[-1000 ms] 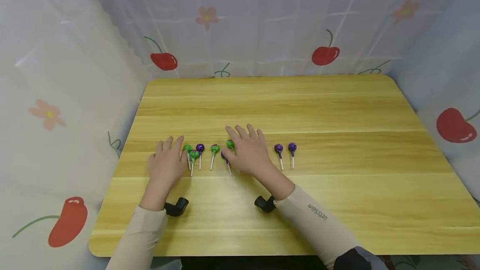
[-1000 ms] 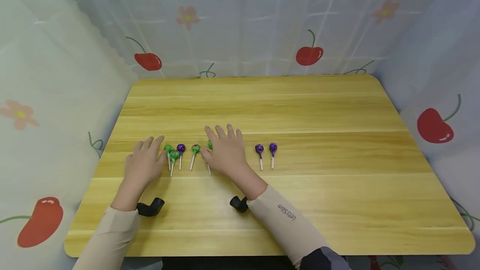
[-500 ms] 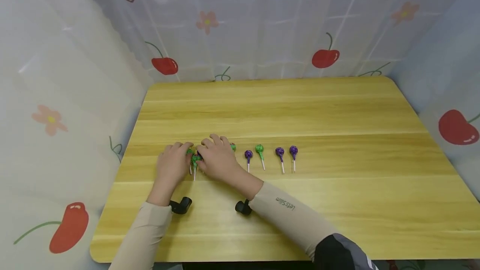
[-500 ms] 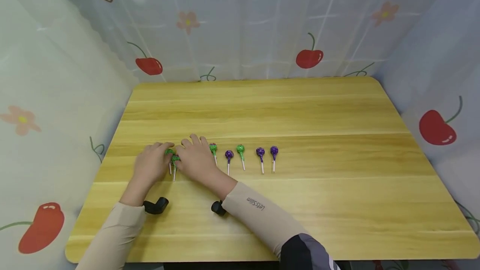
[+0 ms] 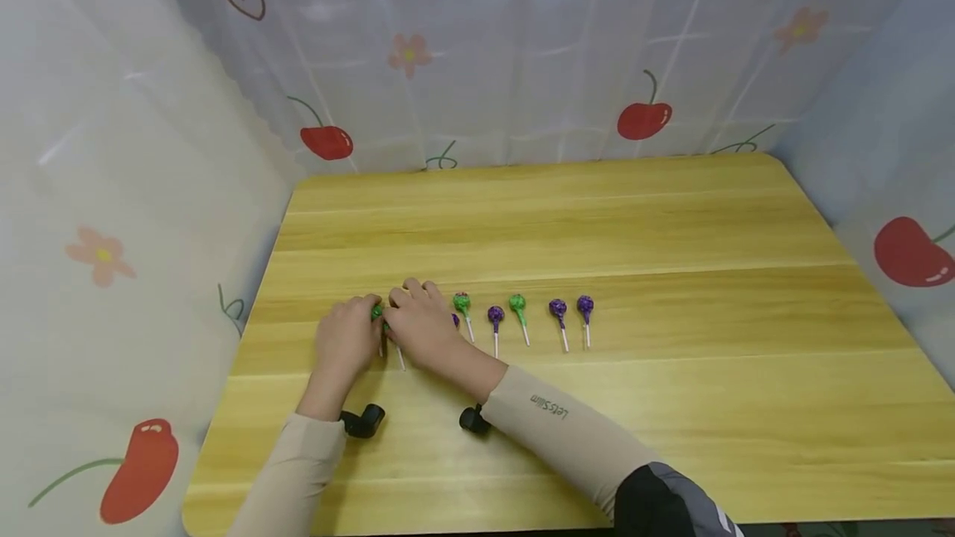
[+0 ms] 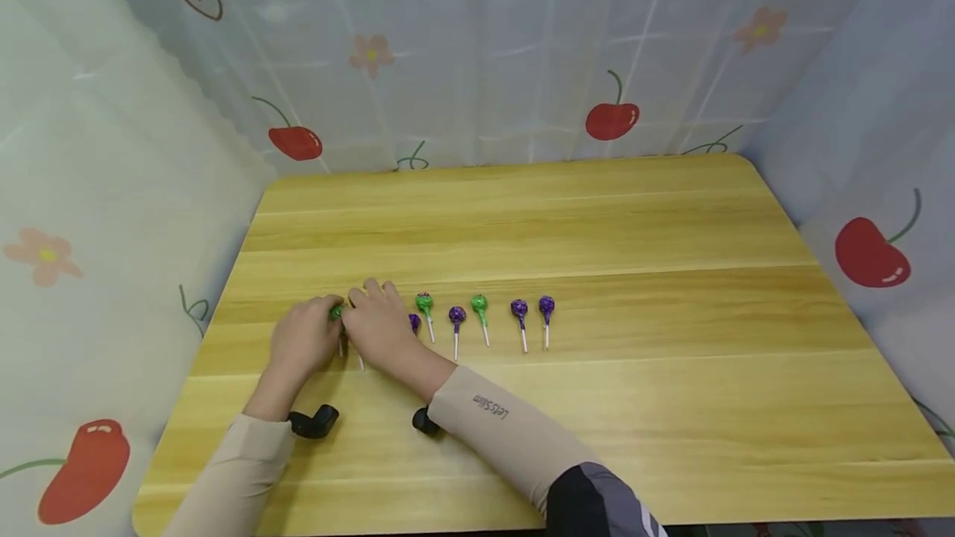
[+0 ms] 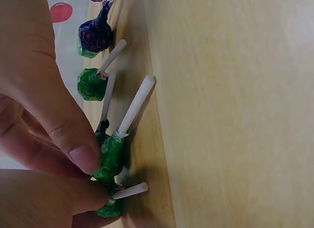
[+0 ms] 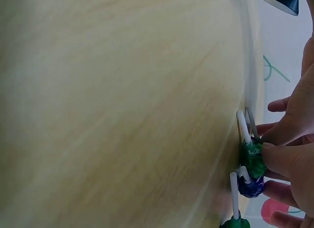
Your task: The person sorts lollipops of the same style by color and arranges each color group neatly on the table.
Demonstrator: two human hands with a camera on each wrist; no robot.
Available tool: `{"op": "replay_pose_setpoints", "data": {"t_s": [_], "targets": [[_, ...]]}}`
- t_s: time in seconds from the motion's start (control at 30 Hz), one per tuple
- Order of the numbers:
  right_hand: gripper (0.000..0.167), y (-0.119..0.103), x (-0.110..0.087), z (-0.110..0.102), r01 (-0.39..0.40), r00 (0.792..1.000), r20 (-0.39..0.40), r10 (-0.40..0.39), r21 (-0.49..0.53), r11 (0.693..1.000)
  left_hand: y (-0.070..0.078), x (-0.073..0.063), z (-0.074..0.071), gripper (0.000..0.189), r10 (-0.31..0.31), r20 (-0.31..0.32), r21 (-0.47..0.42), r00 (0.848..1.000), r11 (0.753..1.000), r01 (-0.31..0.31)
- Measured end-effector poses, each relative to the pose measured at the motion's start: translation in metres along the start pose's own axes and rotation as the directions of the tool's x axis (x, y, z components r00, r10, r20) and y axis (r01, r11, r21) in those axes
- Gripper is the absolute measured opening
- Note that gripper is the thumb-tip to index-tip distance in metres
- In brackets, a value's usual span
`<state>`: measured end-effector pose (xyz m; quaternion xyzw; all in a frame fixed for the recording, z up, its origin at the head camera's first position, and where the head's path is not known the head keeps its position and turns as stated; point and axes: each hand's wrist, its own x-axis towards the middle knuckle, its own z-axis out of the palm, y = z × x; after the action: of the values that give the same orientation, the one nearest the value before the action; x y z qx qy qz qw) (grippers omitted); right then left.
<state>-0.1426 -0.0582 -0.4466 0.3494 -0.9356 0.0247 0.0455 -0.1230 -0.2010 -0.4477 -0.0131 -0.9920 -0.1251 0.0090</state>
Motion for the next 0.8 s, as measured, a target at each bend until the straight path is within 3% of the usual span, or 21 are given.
{"op": "replay_pose_setpoints", "data": {"t_s": [0.23,0.53,0.8], "targets": [[0.020,0.001,0.002,0.002,0.031,1.000,0.003,-0.031,-0.028,0.999,-0.003,0.006,0.000,0.032,-0.008,-0.006,-0.029,1.000,1.000,0.007],[0.027,0.004,0.004,0.003,0.037,0.997,0.067,-0.034,-0.047,0.998,-0.013,0.032,-0.018,0.036,-0.002,-0.154,-0.009,0.988,1.000,0.001],[0.025,0.002,0.005,0.000,0.047,0.995,0.088,-0.044,-0.034,0.998,-0.019,0.062,-0.026,0.032,0.024,-0.129,0.022,0.991,1.000,-0.022]]}}
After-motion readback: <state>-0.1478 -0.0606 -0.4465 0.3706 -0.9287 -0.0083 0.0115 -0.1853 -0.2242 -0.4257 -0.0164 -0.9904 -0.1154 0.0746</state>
